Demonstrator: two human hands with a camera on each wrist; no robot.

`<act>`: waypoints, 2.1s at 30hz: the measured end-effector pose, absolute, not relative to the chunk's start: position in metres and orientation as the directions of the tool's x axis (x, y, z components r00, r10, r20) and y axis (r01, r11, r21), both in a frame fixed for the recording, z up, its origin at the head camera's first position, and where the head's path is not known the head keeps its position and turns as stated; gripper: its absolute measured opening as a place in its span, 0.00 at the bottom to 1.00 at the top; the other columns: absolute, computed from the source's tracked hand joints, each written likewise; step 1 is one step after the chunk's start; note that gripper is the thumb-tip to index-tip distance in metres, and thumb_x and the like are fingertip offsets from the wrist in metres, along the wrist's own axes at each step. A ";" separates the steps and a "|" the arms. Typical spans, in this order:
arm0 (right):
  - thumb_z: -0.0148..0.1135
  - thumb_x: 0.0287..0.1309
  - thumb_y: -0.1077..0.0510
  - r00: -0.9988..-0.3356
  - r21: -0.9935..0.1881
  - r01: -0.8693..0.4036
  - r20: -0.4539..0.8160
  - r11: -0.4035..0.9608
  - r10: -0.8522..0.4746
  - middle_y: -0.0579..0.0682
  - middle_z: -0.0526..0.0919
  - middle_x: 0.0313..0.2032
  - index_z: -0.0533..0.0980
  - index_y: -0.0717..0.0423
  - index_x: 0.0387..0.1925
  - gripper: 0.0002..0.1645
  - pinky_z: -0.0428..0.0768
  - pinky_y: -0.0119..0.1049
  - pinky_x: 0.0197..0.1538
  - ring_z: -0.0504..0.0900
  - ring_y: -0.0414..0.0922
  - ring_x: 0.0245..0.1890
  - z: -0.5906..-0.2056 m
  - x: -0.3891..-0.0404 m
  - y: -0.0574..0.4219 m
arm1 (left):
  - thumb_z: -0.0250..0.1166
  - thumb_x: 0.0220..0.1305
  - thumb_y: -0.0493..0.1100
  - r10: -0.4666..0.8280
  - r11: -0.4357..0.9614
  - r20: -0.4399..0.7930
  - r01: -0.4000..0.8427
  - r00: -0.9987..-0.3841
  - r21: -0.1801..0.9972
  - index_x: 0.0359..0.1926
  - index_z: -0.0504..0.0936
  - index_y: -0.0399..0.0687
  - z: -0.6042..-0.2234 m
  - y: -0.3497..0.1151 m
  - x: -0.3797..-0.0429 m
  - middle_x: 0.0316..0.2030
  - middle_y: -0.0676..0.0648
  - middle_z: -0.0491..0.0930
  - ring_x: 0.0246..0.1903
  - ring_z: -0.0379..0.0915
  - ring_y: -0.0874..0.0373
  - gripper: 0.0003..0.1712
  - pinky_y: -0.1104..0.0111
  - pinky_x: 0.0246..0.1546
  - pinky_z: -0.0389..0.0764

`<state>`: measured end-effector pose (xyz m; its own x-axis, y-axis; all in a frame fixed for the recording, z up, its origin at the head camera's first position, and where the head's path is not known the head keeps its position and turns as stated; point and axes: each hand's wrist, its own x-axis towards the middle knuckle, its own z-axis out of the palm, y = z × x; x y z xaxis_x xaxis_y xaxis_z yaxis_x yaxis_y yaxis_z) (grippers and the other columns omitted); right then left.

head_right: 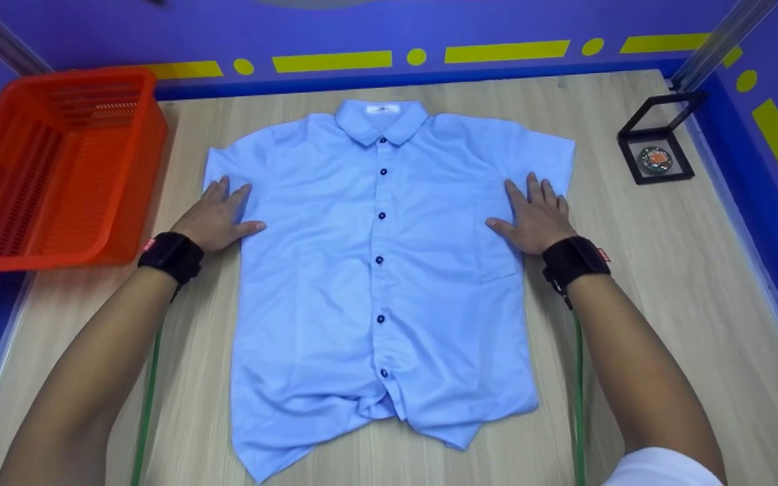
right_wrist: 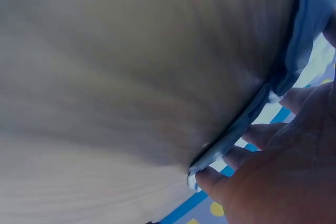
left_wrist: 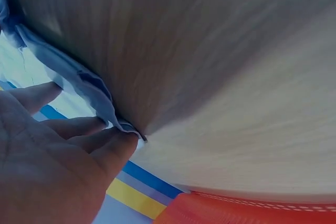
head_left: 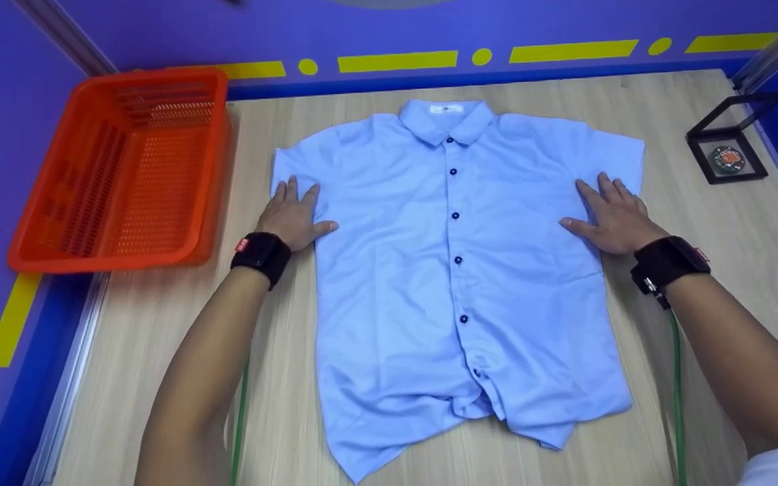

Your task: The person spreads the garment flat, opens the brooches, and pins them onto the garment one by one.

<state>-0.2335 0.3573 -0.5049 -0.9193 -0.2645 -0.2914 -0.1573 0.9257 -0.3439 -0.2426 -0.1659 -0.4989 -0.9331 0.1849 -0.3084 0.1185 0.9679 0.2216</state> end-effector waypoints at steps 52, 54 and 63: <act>0.45 0.58 0.29 -0.937 -0.330 -0.113 -0.280 0.937 -0.211 0.68 0.33 0.69 0.44 0.49 0.72 0.50 0.34 0.67 0.61 0.29 0.67 0.67 -0.509 -0.255 0.357 | 0.56 0.56 0.27 -0.205 0.845 -0.125 -0.240 -0.971 0.479 0.63 0.70 0.47 -0.472 -0.202 -0.312 0.65 0.42 0.56 0.64 0.52 0.50 0.31 0.64 0.65 0.52; 0.45 0.58 0.29 -0.936 -0.330 -0.115 -0.279 0.937 -0.213 0.68 0.33 0.69 0.44 0.49 0.72 0.50 0.34 0.67 0.61 0.29 0.67 0.67 -0.510 -0.255 0.357 | 0.55 0.59 0.29 -0.195 0.867 -0.157 -0.245 -0.968 0.435 0.63 0.70 0.46 -0.473 -0.202 -0.311 0.64 0.41 0.58 0.63 0.53 0.48 0.29 0.61 0.65 0.53; 0.44 0.58 0.29 -0.936 -0.330 -0.122 -0.274 0.936 -0.219 0.68 0.32 0.69 0.42 0.49 0.72 0.50 0.34 0.68 0.60 0.28 0.67 0.67 -0.515 -0.254 0.357 | 0.57 0.59 0.40 -0.020 0.935 -0.139 -0.068 -0.990 0.348 0.63 0.66 0.37 -0.477 -0.176 -0.293 0.61 0.34 0.64 0.60 0.57 0.40 0.30 0.51 0.60 0.59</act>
